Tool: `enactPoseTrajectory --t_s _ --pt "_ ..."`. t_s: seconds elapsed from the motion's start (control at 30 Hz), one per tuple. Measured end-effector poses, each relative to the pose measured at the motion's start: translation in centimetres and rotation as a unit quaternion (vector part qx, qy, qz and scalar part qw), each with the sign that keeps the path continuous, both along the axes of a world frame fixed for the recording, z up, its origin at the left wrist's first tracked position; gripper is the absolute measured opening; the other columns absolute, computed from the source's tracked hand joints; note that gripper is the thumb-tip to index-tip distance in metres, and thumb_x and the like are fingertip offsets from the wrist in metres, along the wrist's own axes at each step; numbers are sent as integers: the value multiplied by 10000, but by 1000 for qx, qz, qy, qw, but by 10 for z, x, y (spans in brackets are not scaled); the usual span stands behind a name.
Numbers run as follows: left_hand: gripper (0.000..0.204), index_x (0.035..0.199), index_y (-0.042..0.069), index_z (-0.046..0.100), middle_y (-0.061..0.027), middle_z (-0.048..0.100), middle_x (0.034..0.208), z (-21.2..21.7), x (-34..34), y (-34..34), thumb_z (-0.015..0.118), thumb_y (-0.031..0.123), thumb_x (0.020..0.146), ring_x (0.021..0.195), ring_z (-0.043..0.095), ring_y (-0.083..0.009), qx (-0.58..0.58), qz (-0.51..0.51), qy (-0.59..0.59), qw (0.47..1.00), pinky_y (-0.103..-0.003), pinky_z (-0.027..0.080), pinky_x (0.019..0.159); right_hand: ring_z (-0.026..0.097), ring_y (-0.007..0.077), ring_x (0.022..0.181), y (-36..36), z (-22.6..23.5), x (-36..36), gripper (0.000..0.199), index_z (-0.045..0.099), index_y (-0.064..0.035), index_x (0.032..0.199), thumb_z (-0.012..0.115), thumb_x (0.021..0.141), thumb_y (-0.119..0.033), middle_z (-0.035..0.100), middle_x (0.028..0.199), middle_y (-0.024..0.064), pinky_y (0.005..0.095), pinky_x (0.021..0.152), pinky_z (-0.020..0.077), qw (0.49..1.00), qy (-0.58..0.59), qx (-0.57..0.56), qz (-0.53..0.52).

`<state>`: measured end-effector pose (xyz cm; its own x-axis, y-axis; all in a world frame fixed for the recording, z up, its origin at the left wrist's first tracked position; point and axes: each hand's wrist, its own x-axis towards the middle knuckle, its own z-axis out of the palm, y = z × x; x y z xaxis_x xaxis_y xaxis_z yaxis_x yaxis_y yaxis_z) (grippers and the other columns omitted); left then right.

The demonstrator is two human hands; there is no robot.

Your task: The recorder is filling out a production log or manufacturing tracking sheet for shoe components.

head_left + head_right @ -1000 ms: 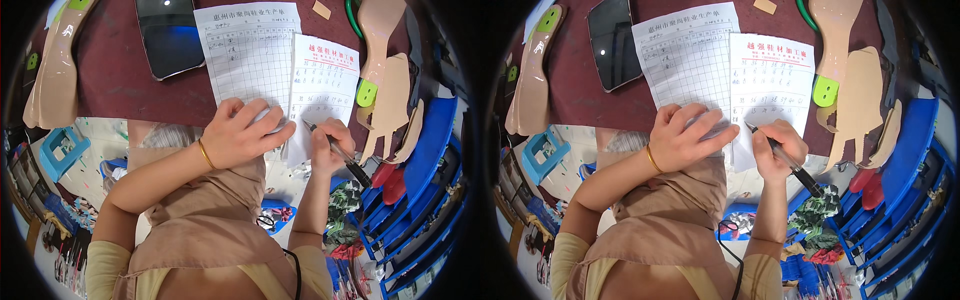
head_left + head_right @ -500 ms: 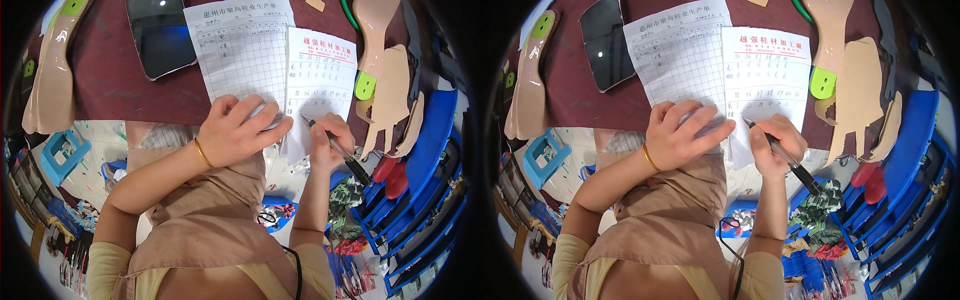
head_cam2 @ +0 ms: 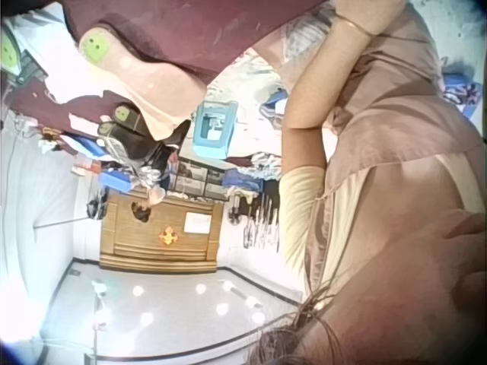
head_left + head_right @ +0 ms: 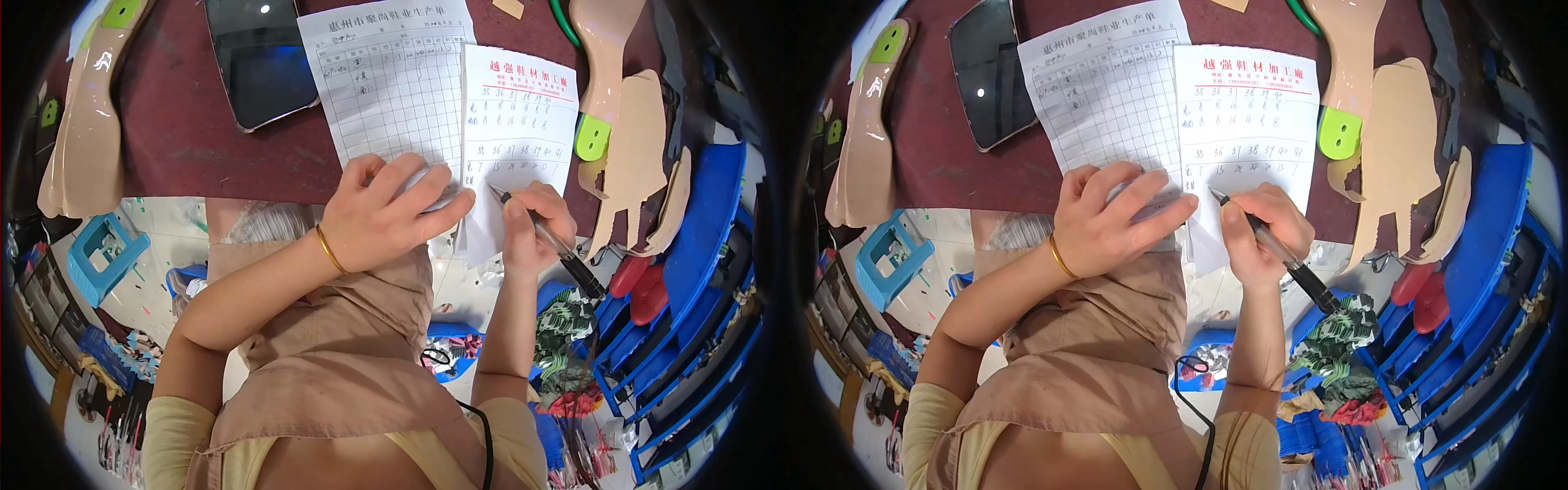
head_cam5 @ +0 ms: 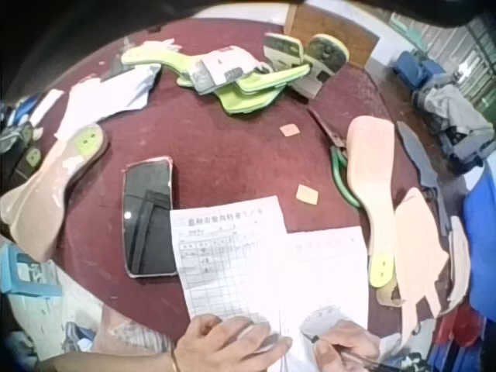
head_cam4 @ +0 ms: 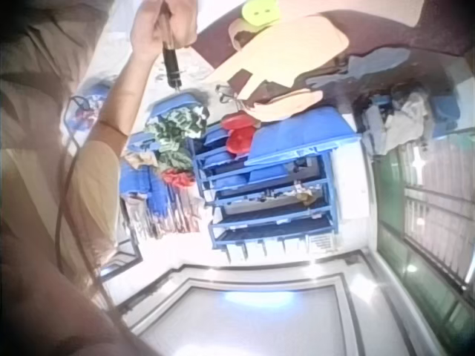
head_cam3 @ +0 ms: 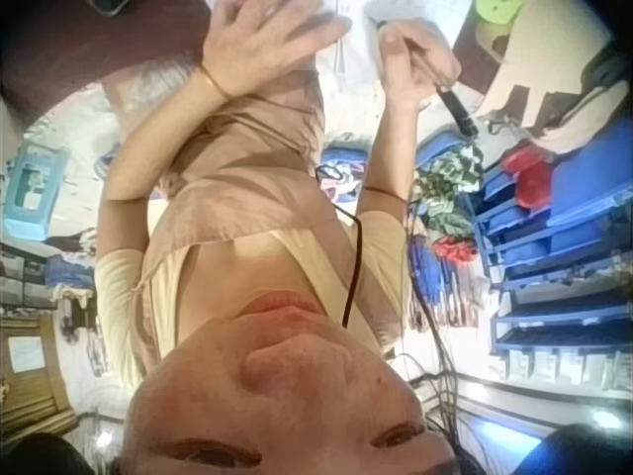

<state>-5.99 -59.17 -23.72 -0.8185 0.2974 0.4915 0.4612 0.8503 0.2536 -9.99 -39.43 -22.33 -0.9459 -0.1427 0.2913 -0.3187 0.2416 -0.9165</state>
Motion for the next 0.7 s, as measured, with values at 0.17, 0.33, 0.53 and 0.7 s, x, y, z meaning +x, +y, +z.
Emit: enactPoseTrajectory --t_s 0.17,0.33,0.53,0.7 --pt "365 1020 359 639 90 547 993 0 0 0 647 255 671 894 523 -122 2 1 -2 1000 -300 351 697 464 125 506 0 -2 0 142 606 34 788 696 770 -74 553 591 71 249 461 340 1000 7 0 4" --pt "355 1023 360 643 91 554 994 0 1 1 642 248 686 894 522 -122 4 2 -8 1000 -296 348 716 461 125 501 0 -1 -1 145 605 37 794 695 771 -73 551 588 72 248 459 339 1000 6 2 7" --pt "353 1026 362 644 91 559 1000 -1 2 1 638 245 693 899 521 -121 6 5 -5 1000 -295 345 731 461 124 499 0 0 -1 135 607 33 790 696 768 -65 555 591 73 246 457 341 1000 1 0 10" --pt "355 1024 360 644 89 559 1002 0 1 1 637 245 688 903 522 -120 6 3 -8 1000 -297 346 732 480 122 506 -3 5 -4 112 611 23 792 694 763 -47 564 597 71 243 459 357 999 3 38 33"
